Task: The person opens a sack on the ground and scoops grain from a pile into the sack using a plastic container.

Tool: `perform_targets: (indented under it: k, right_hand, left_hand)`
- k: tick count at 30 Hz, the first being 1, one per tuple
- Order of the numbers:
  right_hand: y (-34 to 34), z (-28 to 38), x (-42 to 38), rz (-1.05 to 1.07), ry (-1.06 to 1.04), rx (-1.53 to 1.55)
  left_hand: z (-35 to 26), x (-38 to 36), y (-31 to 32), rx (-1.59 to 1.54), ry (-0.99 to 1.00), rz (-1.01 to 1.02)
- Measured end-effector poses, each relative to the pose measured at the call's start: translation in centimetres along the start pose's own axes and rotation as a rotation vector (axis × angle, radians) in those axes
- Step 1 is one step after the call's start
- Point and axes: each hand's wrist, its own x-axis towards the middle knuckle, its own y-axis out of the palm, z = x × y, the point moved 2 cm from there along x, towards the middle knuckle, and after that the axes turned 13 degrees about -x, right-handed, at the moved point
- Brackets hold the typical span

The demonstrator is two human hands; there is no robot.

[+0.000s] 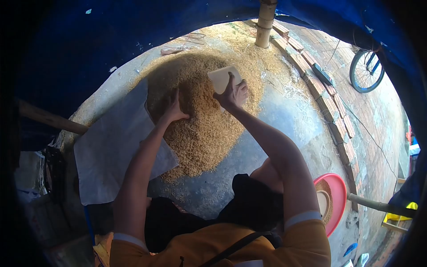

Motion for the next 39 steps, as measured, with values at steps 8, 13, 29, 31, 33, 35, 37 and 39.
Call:
perform_targets:
  k: [8,13,29,31,33,35,37,39]
  right_hand:
    - [-2.0,1.1,-1.4,0.110,-0.075,0.070]
    - [-2.2,-0.9,-0.1,0.242,0.021,0.408]
    - [-0.6,-9.1,3.6,0.608,0.708,1.107]
    - [-0.7,-9.0,3.8,0.612,0.617,1.137]
    - [1.0,-9.5,5.0,0.644,0.618,1.110]
    - [1.7,-8.5,4.9,0.625,0.680,1.090]
    - [2.2,-7.6,4.8,0.643,0.668,1.093]
    - [2.6,-6.6,4.9,0.563,0.718,1.077]
  left_hand:
    - [-3.3,0.2,2.7,-0.380,0.174,-0.067]
    - [-7.8,0.0,2.7,-0.341,0.191,-0.053]
    - [0.0,0.1,-11.6,-0.134,0.226,-0.096]
    - [3.5,0.1,-10.7,-0.188,0.066,-0.086]
    - [6.2,-1.4,-9.7,0.346,-0.186,-0.146]
    - [5.6,-4.1,-10.1,0.378,-0.214,-0.131]
    - [6.1,-5.3,-10.8,0.414,-0.235,-0.116]
    - [7.3,-4.9,-11.6,0.167,-0.280,-0.129]
